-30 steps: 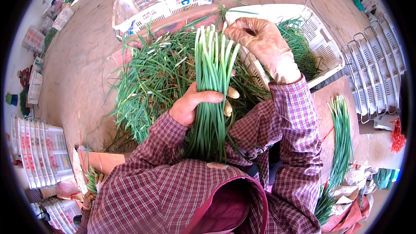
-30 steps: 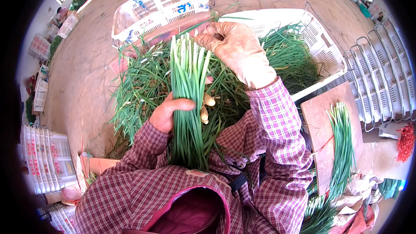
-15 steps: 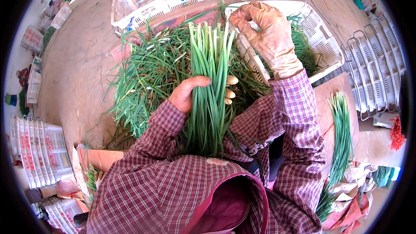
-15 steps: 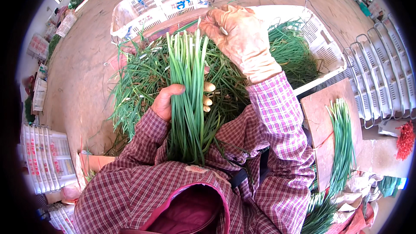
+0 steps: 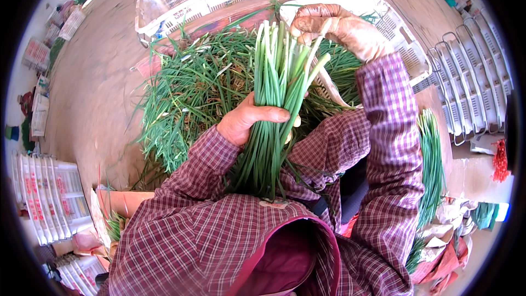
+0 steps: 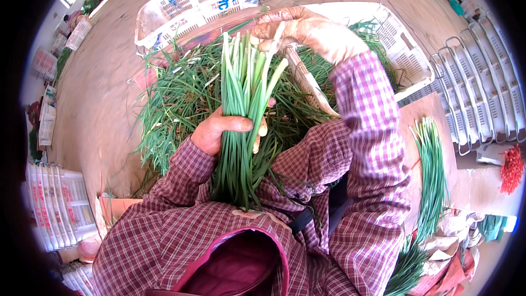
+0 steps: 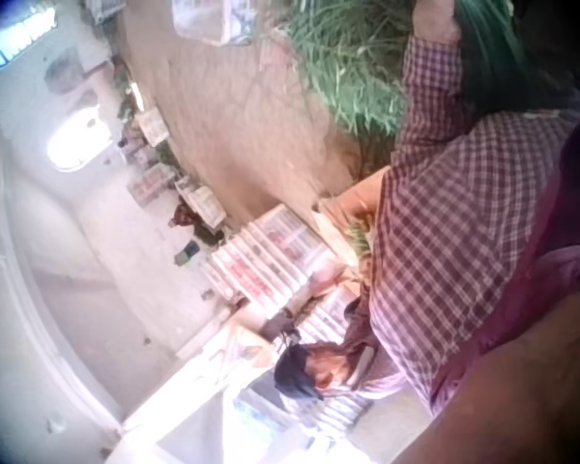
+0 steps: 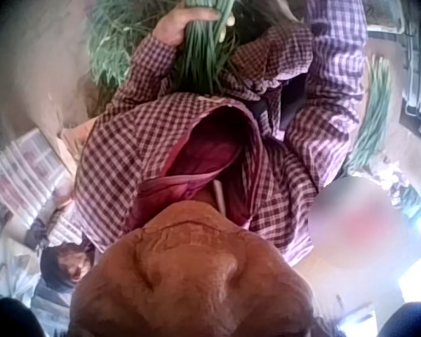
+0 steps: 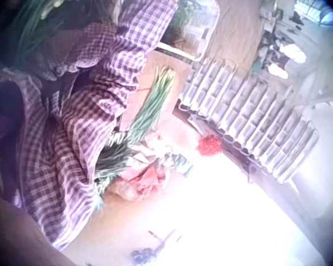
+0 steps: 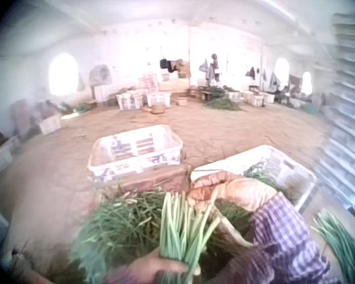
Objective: The person sorts bunches of scallions by hand, removes damaged leaves, aligns the stalks, and ties the bundles with red plastic strips.
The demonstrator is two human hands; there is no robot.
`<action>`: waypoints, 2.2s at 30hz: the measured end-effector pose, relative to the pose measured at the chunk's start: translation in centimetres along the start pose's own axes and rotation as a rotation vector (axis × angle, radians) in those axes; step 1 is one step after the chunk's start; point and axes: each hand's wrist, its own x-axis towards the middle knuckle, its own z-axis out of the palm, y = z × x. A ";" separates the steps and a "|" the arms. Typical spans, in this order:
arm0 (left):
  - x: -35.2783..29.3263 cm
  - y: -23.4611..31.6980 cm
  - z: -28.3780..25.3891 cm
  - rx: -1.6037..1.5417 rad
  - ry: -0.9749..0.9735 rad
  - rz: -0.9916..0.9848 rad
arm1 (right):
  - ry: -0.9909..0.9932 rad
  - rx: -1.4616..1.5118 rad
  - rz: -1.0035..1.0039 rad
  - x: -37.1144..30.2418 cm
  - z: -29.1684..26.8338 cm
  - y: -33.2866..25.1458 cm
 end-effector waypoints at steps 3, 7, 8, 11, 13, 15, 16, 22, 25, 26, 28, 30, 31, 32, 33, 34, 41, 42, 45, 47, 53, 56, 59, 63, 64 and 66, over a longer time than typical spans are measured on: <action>0.3 -0.6 0.1 0.072 0.059 0.002 | -0.143 -0.160 0.225 0.5 -1.1 -2.2; 0.8 -0.7 0.8 0.134 0.059 -0.038 | -0.218 -0.322 0.311 0.4 -1.3 -4.6; 1.0 -0.8 1.0 0.118 0.110 -0.061 | -0.184 -0.558 0.316 0.4 -0.8 -5.3; 1.4 -0.9 0.5 0.106 0.165 -0.089 | -0.145 -0.961 0.277 0.7 1.0 -6.9; 1.4 -0.9 -0.3 0.000 0.171 -0.103 | 0.059 -1.174 0.177 -0.2 4.0 -7.2; 1.5 -1.1 -1.9 -0.017 0.147 -0.137 | 0.147 -1.514 -0.281 -0.5 5.1 -4.3; 1.3 -1.1 -2.3 -0.036 0.113 -0.122 | 0.215 -1.637 -0.277 -1.2 6.2 -3.5; 1.2 -1.9 -3.9 -0.241 -0.152 -0.060 | 0.589 -0.834 -0.319 -3.2 5.8 1.1; 1.1 -2.1 -4.3 -0.292 -0.140 -0.053 | 0.666 -0.192 -0.188 -3.4 6.3 2.3; 1.0 -2.0 -4.3 -0.302 -0.160 -0.045 | 0.683 -0.069 -0.200 -3.1 6.2 2.4; 1.0 -1.9 -4.0 -0.298 -0.156 -0.044 | 0.706 -0.097 -0.178 -3.3 6.1 2.1; 1.1 -1.8 -3.8 -0.285 -0.165 -0.054 | 0.730 -0.124 -0.154 -3.3 6.0 1.4; 1.1 -1.8 -3.6 -0.287 -0.166 -0.056 | 0.765 -0.537 -0.222 -3.2 5.8 0.8; 1.0 -1.7 -3.2 -0.185 -0.091 -0.041 | 0.777 -0.954 -0.287 -3.1 5.6 0.3; 0.9 -1.6 -2.9 -0.082 -0.015 -0.026 | 0.777 -0.953 -0.286 -2.9 5.4 0.0; 0.8 -1.4 -2.6 -0.097 0.013 -0.032 | 0.785 -1.121 -0.301 -2.7 5.1 -0.2; 0.3 -1.6 -3.3 -0.228 0.022 -0.064 | 0.871 -1.220 -0.244 -3.3 5.5 1.6; 0.4 -1.9 -3.6 -0.170 0.075 -0.063 | 0.845 -1.381 -0.356 -3.6 5.9 2.3; 0.4 -1.5 -3.1 -0.134 0.198 -0.056 | 0.607 -1.435 -0.608 -4.4 8.3 3.2; 0.3 -2.0 -4.7 -0.190 0.155 -0.092 | 0.401 -1.239 -0.614 -4.6 10.1 3.6; 1.1 -2.7 -5.0 -0.186 0.075 0.033 | 0.069 -0.549 -0.247 -6.9 13.8 3.4; 0.8 -2.3 -5.7 -0.288 0.005 -0.014 | 0.041 -0.031 -0.196 -7.7 14.2 1.1; 0.5 -2.1 -5.4 -0.259 0.127 0.067 | 0.215 0.225 -0.386 -7.7 12.8 -2.0; -0.7 -1.2 -5.0 -0.209 0.087 0.117 | 0.675 -0.126 -0.467 -7.2 8.4 -2.6; -0.6 -1.1 -4.8 -0.214 0.025 0.137 | 0.663 -0.242 -0.337 -7.0 7.3 -1.7; -0.6 -0.9 -4.1 -0.208 0.016 0.146 | 0.581 -0.873 0.000 -6.6 5.0 3.1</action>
